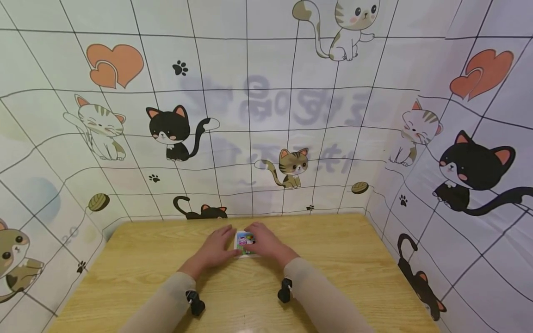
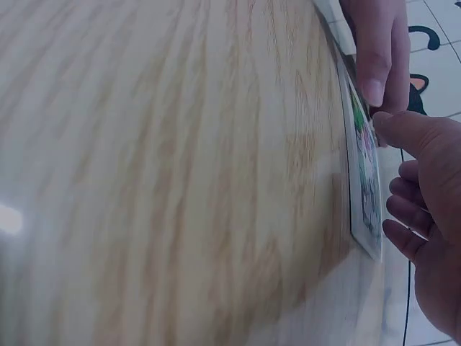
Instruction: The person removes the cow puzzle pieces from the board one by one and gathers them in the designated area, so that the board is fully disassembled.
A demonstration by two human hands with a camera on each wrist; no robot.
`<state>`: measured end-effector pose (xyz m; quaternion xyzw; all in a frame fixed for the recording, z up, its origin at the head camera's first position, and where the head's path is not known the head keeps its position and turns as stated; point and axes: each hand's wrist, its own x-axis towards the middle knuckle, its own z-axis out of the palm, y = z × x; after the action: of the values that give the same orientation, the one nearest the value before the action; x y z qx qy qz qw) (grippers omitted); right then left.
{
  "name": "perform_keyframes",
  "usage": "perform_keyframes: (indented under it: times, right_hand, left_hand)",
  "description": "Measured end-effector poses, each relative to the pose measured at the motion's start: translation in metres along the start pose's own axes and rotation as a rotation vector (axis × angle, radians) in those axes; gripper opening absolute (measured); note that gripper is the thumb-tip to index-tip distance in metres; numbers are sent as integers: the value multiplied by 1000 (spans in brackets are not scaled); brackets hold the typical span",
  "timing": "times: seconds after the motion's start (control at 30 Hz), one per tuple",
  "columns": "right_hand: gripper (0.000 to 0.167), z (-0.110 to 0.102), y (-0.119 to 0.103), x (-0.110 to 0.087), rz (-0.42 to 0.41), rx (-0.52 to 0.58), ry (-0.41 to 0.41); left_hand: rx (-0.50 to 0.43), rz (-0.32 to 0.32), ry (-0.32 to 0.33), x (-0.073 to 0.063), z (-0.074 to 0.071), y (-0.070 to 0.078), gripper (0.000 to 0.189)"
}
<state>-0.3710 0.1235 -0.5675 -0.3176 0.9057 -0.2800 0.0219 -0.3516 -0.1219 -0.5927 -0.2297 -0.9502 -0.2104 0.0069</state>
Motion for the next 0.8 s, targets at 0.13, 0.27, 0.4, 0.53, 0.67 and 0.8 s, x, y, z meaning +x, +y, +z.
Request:
perform_keyframes:
  times: [0.13,0.27,0.4,0.53,0.67,0.8]
  right_hand:
    - [54,3,-5,9,-9,-33,-40]
    - [52,3,-7,17,-14,-63,-80]
    - [48,1,-7,22,-21,-61,-115]
    - [44,1,-7,25,-20,-46,-135]
    - [42,1,-6,27,-29,-53,-148]
    - [43,0,-5,26,-33,-30,-158]
  left_hand:
    - [28,9,-3,-2,0,0,86]
    - [77,11,-10,-2,-2,1,85]
    - [120,2,-33,-1,-3,2,87]
    - [113,-8,-41,0,1,-2,89]
    - [113,-5,-24,2,8,-9,93]
    - [119,-16,-25,1,8,-8,94]
